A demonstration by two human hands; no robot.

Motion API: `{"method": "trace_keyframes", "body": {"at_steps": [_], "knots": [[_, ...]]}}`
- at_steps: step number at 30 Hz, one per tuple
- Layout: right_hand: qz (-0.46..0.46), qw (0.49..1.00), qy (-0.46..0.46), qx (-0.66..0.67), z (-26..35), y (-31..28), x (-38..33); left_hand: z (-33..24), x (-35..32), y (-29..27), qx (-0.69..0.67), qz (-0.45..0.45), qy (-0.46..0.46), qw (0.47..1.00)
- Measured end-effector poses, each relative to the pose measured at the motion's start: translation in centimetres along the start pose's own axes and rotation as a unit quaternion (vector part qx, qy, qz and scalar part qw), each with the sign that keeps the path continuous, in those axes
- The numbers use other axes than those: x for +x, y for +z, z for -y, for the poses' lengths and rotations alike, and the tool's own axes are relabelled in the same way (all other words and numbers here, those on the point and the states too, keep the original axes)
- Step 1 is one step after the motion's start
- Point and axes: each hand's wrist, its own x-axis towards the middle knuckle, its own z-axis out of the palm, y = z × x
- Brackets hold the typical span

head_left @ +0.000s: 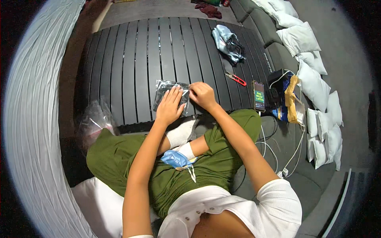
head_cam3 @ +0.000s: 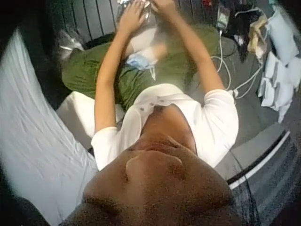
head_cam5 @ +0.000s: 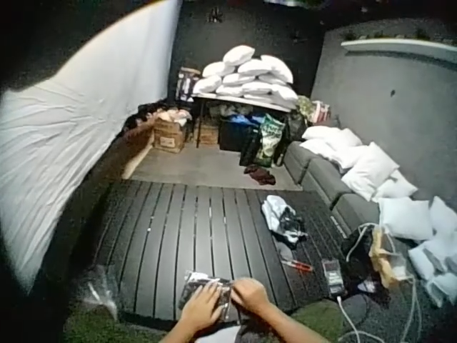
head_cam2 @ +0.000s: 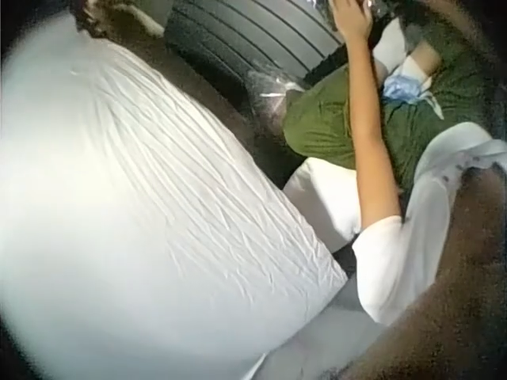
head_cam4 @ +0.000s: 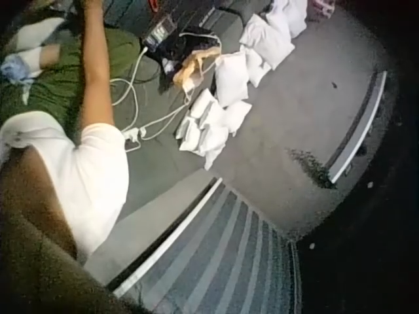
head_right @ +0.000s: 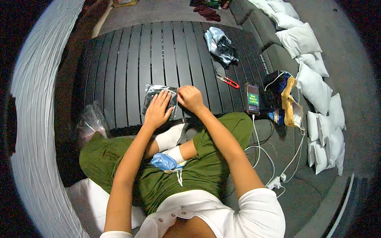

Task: Fold a camouflage patterned cloth and place it into a clear plastic resealable bag.

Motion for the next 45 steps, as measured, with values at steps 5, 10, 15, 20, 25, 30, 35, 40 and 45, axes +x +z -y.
{"method": "trace_keyframes", "body": {"at_steps": [5,10,15,20,25,30,35,40,45], "knots": [[0.004,0.99,0.122,0.064,-0.1,0.1,0.2,-0.4,-0.1,-0.3,0.022,0.009,0.011,1.0],[0.058,0.947,0.294,0.113,-1.3,0.1,1.2,-1.0,-0.6,-0.5,0.027,0.027,0.041,0.998],[0.117,0.914,0.339,0.191,-3.4,0.6,2.2,-1.0,-0.8,-0.4,0.035,0.036,0.041,0.998],[0.176,0.868,0.421,0.196,-3.9,0.7,2.5,-1.0,-0.9,-0.1,0.031,0.049,0.039,0.998],[0.16,0.688,0.546,0.45,-4.7,0.0,1.8,-1.2,-0.4,-0.1,0.034,0.061,0.045,0.997],[0.278,0.703,0.506,0.415,-2.9,-2.0,2.5,-1.0,-0.6,-0.3,0.033,0.061,0.037,0.997],[0.202,0.744,0.452,0.449,-2.9,-0.8,0.8,-1.3,-0.4,-0.3,0.025,0.031,0.042,0.998],[0.139,0.814,0.447,0.344,-2.3,0.4,0.8,-1.5,-0.2,-0.1,0.039,0.037,0.047,0.997],[0.099,0.806,0.483,0.328,-1.9,0.3,1.1,-1.7,-0.4,-0.3,0.059,0.045,0.049,0.996]]}}
